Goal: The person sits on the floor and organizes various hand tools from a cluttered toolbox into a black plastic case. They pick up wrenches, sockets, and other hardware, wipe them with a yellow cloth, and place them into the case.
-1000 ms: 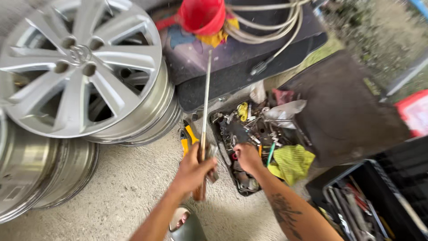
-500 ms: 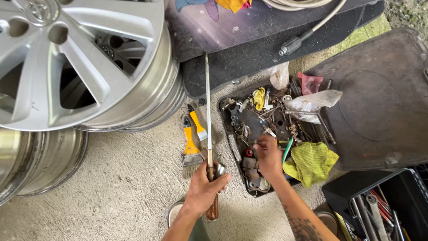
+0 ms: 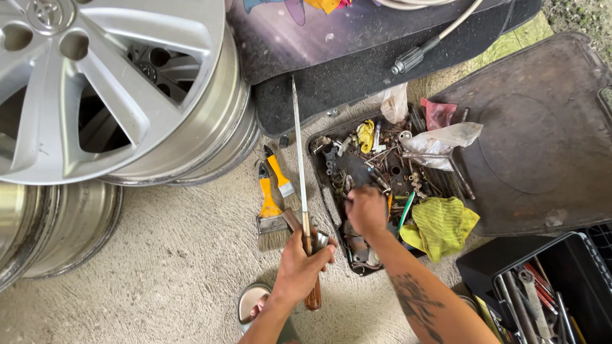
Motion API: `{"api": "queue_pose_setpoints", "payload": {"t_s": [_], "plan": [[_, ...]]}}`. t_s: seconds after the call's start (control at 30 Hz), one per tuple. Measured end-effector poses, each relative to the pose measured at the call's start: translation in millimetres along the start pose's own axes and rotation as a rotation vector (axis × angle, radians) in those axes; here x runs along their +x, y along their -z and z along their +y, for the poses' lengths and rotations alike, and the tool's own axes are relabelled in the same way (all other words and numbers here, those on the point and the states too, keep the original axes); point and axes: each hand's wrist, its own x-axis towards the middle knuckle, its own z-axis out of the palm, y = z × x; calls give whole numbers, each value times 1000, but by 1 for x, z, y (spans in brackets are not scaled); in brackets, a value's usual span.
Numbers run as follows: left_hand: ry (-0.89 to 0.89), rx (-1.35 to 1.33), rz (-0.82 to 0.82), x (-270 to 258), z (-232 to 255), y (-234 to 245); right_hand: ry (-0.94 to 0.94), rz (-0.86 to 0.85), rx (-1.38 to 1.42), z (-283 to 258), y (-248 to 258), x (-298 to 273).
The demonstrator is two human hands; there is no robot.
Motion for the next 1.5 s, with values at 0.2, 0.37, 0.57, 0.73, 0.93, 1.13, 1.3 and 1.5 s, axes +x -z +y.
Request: {"api": "queue_pose_setpoints", "payload": {"t_s": [0.2, 0.37, 0.57, 0.73, 0.93, 1.13, 1.3, 1.5], "plan": [[-3, -39, -51, -4, 9, 6, -2, -84, -183, -9, -18, 9], [78, 35, -88, -7, 16, 15, -292, -507, 533, 15, 49, 23], [52, -50, -74, -8, 23, 6, -228, -401, 1538, 67, 82, 14], [43, -112, -59, -7, 22, 1, -145, -392, 1573, 79, 76, -1], [8, -169, -61, -3, 15, 0, -297, -349, 1445, 41, 82, -38], [-23, -202, -70, -4, 5, 2, -261, -364, 1341, -6, 119, -60], [73, 14, -4, -16, -4, 18, -176, -366, 776, -63, 111, -100], [17, -44, 115, -29, 0, 53, 217, -99, 704, -78, 48, -108]]}}
